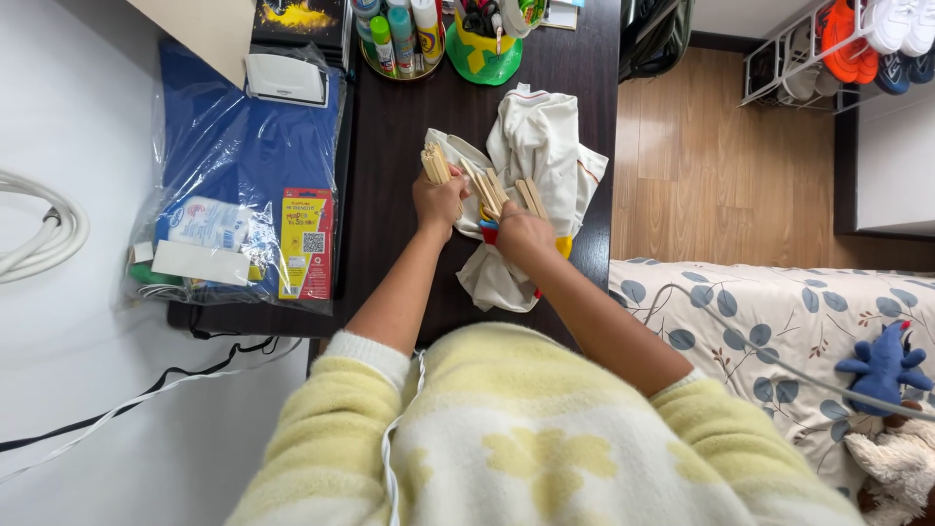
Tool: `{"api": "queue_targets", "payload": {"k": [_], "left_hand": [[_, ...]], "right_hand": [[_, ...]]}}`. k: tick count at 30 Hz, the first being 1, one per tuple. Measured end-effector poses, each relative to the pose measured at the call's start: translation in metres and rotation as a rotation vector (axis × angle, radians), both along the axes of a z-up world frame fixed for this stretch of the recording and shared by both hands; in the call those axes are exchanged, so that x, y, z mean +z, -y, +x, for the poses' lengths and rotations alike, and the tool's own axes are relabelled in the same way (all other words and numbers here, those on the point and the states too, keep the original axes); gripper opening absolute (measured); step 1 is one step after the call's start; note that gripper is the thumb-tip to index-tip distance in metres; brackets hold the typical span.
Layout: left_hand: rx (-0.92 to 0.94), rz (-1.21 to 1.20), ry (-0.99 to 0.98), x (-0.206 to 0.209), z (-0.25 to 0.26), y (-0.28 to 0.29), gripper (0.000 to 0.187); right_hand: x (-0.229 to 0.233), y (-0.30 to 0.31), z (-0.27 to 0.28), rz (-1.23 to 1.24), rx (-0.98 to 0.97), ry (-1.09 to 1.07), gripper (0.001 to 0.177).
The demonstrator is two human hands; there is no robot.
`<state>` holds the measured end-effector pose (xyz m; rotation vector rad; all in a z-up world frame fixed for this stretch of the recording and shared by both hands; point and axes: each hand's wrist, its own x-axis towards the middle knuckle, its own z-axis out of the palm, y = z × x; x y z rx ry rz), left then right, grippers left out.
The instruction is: The person places a blue plastic bag on a desk, then unwraps a bundle of wooden sticks from a cloth. They wipe the sticks with the cloth, separate them, and re-bundle them with a rubber band. The person continues to adjust and re-bundle the sticks repeatedly.
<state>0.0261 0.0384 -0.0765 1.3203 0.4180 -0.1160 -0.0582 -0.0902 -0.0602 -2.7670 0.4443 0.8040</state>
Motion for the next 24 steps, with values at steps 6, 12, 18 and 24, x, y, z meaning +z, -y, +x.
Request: {"api": "queue_targets", "payload": {"k": [6,12,18,24], "left_hand": [[0.002,0.040,-0.048,0.017,-0.003,-0.005,0.009],[0.004,0.069,-0.046,0.022,-0.008,-0.008,0.008],[0.009,-0.050,-0.026,0.023,-0.007,-0.011,0.014],[-0.299,-0.138,0.093,0.036,-0.018,0.001,0.026]], "right_hand": [[-0.019,-0.016,0.032,-0.281,0.046,0.136,0.058],[-0.048,-0.023,0.033,-0.218,-0.004,0.165,0.027],[-0.005,0.013,0.038,0.104,0.047,0.048,0.023],[0.030,0.010,0.042,1.333,-0.404,0.961,0.039]]}}
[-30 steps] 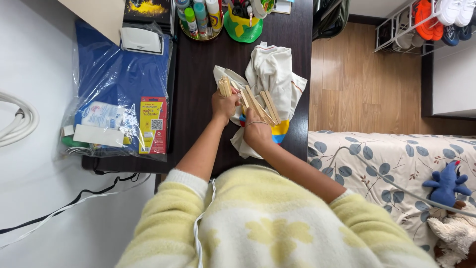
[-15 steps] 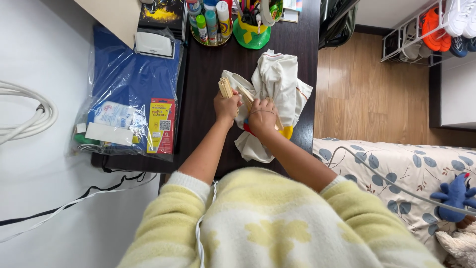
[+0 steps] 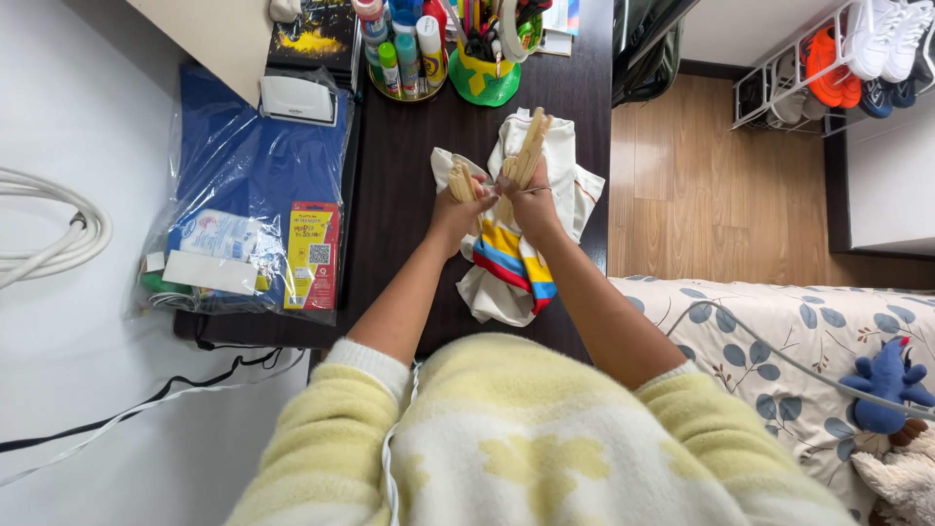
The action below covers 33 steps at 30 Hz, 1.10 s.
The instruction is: The person places a blue plastic bag on a desk, then unwraps a bundle of wooden sticks from a cloth. They wipe the sticks with the cloth, separate them, and re-bundle them with a rubber band. The person continues to adjust and re-bundle the sticks repeatedly.
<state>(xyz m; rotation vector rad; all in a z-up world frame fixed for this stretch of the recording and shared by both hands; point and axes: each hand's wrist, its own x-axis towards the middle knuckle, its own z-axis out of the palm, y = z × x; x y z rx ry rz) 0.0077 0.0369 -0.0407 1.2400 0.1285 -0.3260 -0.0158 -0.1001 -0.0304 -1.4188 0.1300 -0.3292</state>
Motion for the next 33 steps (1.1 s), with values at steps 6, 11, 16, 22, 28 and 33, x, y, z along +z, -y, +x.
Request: {"api": "queue_targets", "payload": {"k": [6,11,16,22,28,33], "left_hand": [[-0.041,0.208,0.282,-0.024,0.003,-0.008,0.042],[-0.078,0.102,0.480,-0.040,-0.015,-0.004,0.071],[-0.125,0.086,0.600,-0.047,-0.019,-0.001,0.085],[-0.016,0.320,0.604,-0.075,-0.007,0.003,0.051],[-0.341,0.313,0.438,-0.067,-0.005,0.002,0.104],[-0.221,0.356,0.433,-0.061,-0.006,0.006,0.085]], "right_hand": [[-0.011,-0.020,0.004,0.199,-0.010,0.141,0.039],[0.030,-0.041,-0.018,-0.169,0.115,-0.023,0.020],[-0.027,-0.028,-0.008,0.446,0.088,-0.485,0.047],[-0.061,-0.022,-0.017,0.466,0.140,-0.430,0.041],[-0.139,0.004,-0.006,0.475,0.088,-0.462,0.046],[-0.122,-0.009,-0.016,0.548,0.104,-0.471,0.052]]}}
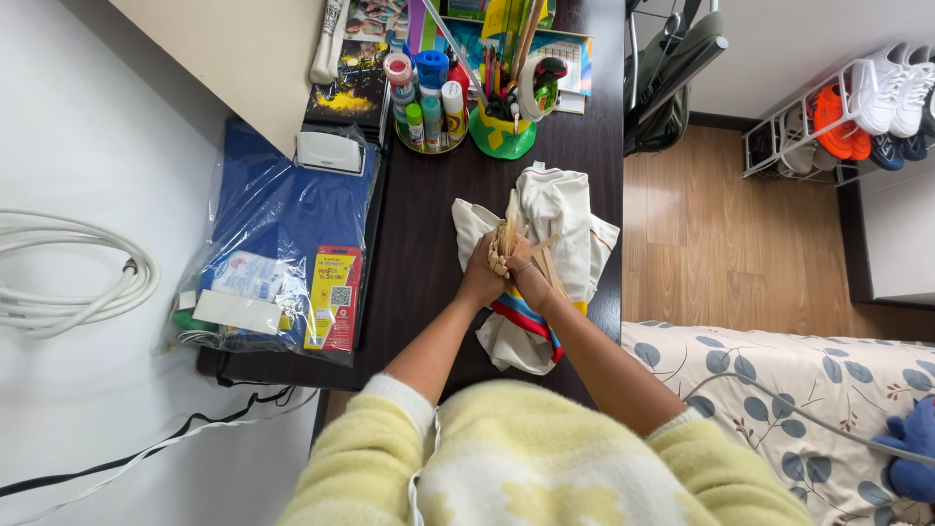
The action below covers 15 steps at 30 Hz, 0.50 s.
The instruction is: The person places a blue plastic bag on a desk, then unwraps a bundle of wooden sticks from a cloth. They wipe the sticks with the cloth, separate them, and re-bundle them with a rubber band. The person continues to adjust and re-bundle the sticks repeatedly.
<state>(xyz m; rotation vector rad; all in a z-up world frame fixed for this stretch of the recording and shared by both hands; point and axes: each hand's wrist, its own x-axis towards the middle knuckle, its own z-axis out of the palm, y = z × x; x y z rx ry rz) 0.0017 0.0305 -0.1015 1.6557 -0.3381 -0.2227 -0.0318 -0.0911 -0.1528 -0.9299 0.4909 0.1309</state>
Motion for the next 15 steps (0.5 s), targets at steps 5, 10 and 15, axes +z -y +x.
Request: {"api": "queue_targets", "payload": {"k": [5,10,15], "left_hand": [[0.086,0.034,0.051,0.039,-0.007,0.005,0.069],[0.160,0.055,0.077,0.040,-0.003,0.008,0.047],[0.236,-0.016,0.192,0.020,-0.002,0.006,0.035]], "right_hand": [[0.054,-0.003,-0.005,-0.024,-0.054,0.072,0.052],[0.087,0.001,0.000,-0.072,-0.126,0.301,0.055],[0.137,-0.002,0.007,-0.063,-0.138,0.490,0.069]]}}
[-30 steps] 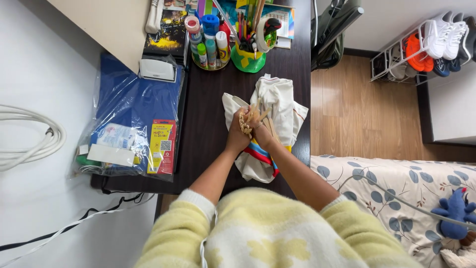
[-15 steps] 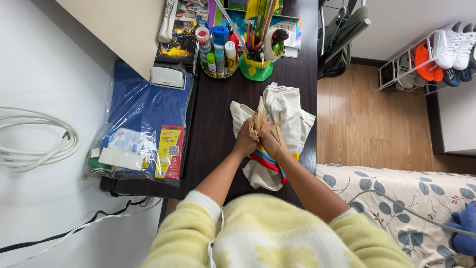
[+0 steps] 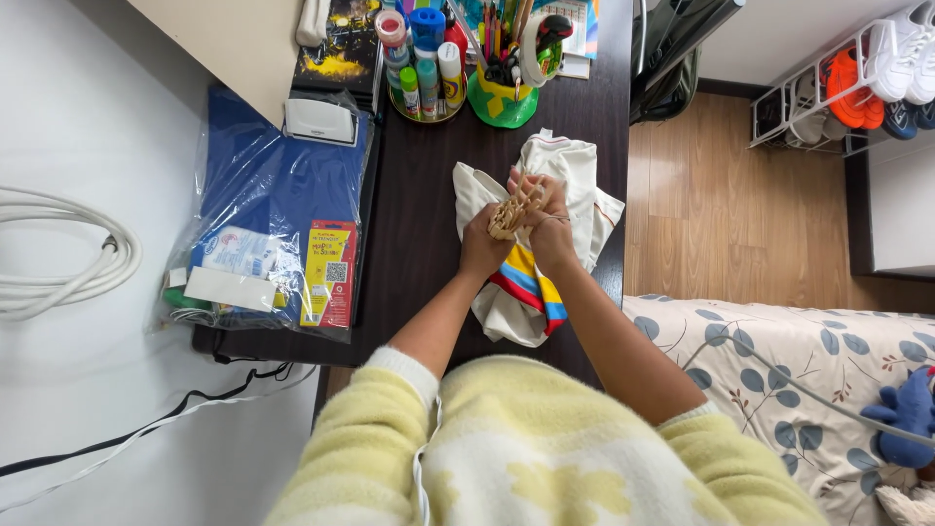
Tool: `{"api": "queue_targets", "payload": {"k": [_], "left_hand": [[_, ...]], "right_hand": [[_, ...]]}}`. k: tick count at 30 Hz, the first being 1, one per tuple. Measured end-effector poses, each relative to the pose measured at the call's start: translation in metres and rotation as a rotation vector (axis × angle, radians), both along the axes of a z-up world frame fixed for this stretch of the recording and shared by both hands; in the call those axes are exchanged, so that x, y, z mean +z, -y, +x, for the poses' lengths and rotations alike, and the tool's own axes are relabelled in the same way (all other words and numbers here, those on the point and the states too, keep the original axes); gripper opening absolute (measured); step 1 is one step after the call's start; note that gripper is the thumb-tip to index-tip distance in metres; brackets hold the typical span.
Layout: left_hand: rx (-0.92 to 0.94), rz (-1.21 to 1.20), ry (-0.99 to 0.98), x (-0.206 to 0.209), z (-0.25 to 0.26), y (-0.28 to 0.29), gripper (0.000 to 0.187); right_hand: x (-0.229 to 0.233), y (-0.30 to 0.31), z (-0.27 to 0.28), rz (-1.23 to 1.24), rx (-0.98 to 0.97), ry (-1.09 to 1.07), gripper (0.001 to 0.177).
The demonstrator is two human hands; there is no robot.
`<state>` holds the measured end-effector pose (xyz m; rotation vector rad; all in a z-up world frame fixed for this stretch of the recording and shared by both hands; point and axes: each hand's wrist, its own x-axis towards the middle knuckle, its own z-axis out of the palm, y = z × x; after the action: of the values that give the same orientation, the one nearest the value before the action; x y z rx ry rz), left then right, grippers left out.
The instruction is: The person places a blue plastic bag on a desk, then unwraps a bundle of wooden sticks from a cloth. They wipe the sticks with the cloth, separate them, and re-bundle them with a rubber band. The person continues to adjust and re-bundle the sticks repeatedly.
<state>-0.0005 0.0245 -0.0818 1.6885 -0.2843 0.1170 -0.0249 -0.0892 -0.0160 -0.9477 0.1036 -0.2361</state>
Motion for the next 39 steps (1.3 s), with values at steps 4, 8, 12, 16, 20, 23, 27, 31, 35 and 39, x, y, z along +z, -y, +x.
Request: {"api": "queue_targets", "payload": {"k": [4,8,12,16,20,23,27,31,35,39], "left_hand": [[0.009,0.026,0.187,-0.007,0.006,0.002,0.033],[-0.289,0.045,-0.066,-0.010,0.010,-0.009,0.039],[-0.608,-0.122,-0.366,0.078,0.006,-0.012,0.062],[-0.704,-0.184,-0.427,0.027,0.012,-0.021,0.072],[-0.409,-0.067,-0.251,0.009,0.006,-0.011,0.061],[-0.240,0.084,-0.048,0.005,0.005,-0.007,0.037],[-0.162,0.112,-0.055,0.011,0.000,-0.007,0.024],[-0.188,0.138,0.030,-0.009,-0.007,-0.009,0.014],[-0.141,0.179,0.163,-0.026,-0.007,-0.014,0.013],[-0.080,0.237,0.310,-0.046,-0.004,-0.019,0.016]], "right_hand": [[0.001,-0.017,-0.009,-0.030,0.019,-0.001,0.079],[-0.006,-0.017,-0.012,-0.019,-0.042,-0.147,0.061],[-0.031,-0.010,-0.002,0.005,0.002,-0.098,0.090],[-0.001,-0.016,-0.001,-0.041,0.018,-0.162,0.086],[0.012,-0.012,-0.005,-0.237,0.144,-0.141,0.090],[0.035,-0.011,-0.017,-0.436,0.167,-0.148,0.095],[0.031,-0.011,-0.024,-0.703,0.007,0.116,0.090],[0.023,-0.018,-0.016,-1.271,-0.185,0.286,0.060],[0.014,-0.030,-0.012,-1.509,-0.028,0.235,0.055],[0.015,-0.036,-0.011,-1.840,-0.246,0.284,0.070]]}}
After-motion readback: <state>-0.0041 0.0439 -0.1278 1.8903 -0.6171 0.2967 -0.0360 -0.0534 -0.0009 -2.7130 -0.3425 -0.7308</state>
